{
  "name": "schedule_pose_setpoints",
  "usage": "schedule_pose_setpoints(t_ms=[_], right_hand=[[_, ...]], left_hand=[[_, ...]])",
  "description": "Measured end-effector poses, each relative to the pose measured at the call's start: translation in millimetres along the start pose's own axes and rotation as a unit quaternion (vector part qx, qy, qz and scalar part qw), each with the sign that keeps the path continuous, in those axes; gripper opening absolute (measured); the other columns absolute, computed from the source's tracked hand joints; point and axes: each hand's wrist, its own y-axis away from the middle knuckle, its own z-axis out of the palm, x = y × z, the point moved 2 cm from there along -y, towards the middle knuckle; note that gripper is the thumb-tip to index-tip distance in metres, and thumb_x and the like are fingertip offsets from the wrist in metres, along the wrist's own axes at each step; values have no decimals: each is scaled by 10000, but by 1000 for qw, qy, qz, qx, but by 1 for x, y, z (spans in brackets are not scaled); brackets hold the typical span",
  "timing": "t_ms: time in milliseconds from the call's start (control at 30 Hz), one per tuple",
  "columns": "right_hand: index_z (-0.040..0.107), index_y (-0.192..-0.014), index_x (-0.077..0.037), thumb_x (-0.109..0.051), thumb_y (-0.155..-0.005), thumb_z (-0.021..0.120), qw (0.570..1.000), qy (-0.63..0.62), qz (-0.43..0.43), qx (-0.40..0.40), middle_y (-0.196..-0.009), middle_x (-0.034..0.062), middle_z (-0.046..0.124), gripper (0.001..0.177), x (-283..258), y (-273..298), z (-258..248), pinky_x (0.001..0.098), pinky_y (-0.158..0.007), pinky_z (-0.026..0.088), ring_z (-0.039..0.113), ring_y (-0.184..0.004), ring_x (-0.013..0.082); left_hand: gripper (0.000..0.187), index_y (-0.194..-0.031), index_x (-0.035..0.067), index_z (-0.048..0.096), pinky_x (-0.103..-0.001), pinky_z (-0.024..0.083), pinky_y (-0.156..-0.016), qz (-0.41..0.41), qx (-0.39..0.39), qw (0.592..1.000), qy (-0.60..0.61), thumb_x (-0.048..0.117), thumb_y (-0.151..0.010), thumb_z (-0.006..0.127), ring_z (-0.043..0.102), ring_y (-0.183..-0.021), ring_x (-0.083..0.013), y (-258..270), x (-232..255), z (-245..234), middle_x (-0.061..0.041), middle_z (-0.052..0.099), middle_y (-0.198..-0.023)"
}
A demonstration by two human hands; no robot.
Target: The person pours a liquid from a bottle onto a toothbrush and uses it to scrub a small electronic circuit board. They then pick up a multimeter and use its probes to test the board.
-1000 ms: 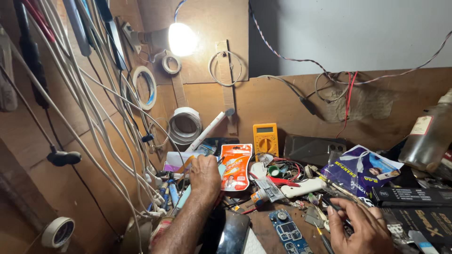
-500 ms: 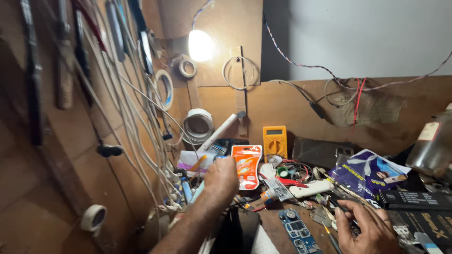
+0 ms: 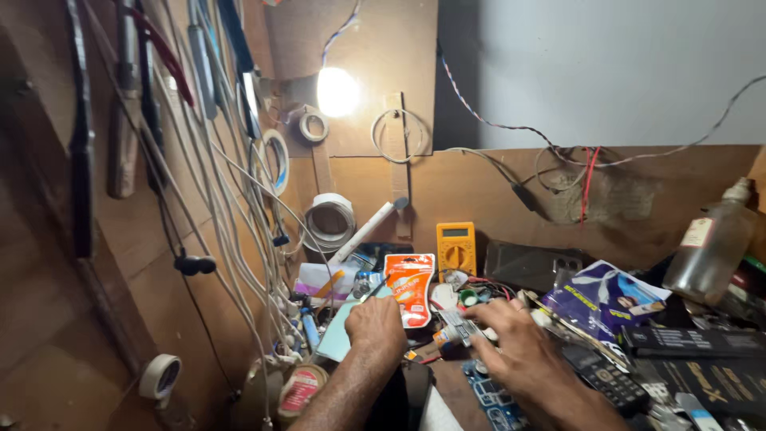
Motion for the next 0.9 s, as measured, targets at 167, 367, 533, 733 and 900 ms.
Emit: schedule_pose_setpoints(t_ms=[167,367,533,733,900], right_hand=[[699,-1285,-140,-123,-789,689,984,-101,117,-86,-1139,99,687,497,12,-11,37,401,-1014,454,579,-1139,312],[751,-1171,-144,-147,-842,685,957,-118,262,34,-1140,82,771,336,77,-13,21,364,-978,541,709,-1100,246],[765,-1120,-119,-162,-832,723,967,-44,250,-16,-1077,90,765,294,101,-12,23,401,-941,532,679,-1058,265],[784,-1066,-76,-128,-791,731,978,-90,185,26,-1015,113,782,285,109,-34,37,385,-838,577,733,-915,243],[805,-1008,-75,-177,-818,756,957,-117,266,-19,-861,81,825,221,120,-26,19,341,-730,586,760,-765,176]], left_hand=[[160,-955,39,757,-424,606,-849,23,18,998,47,19,-798,733,721,-1048,-342,3,-3,-5,-196,738,-1042],[106,-905,17,751,-466,591,-850,98,56,988,106,58,-812,723,712,-1003,-372,14,9,-4,-221,733,-994],[224,-916,-18,683,-487,513,-900,169,48,972,158,18,-706,750,595,-1028,-418,28,38,13,-239,628,-1021],[112,-904,26,699,-491,526,-857,181,110,958,191,83,-811,722,621,-1013,-396,27,40,33,-229,627,-1009],[258,-861,7,687,-482,547,-760,156,115,934,301,196,-736,812,668,-853,-369,26,26,29,-194,681,-856]])
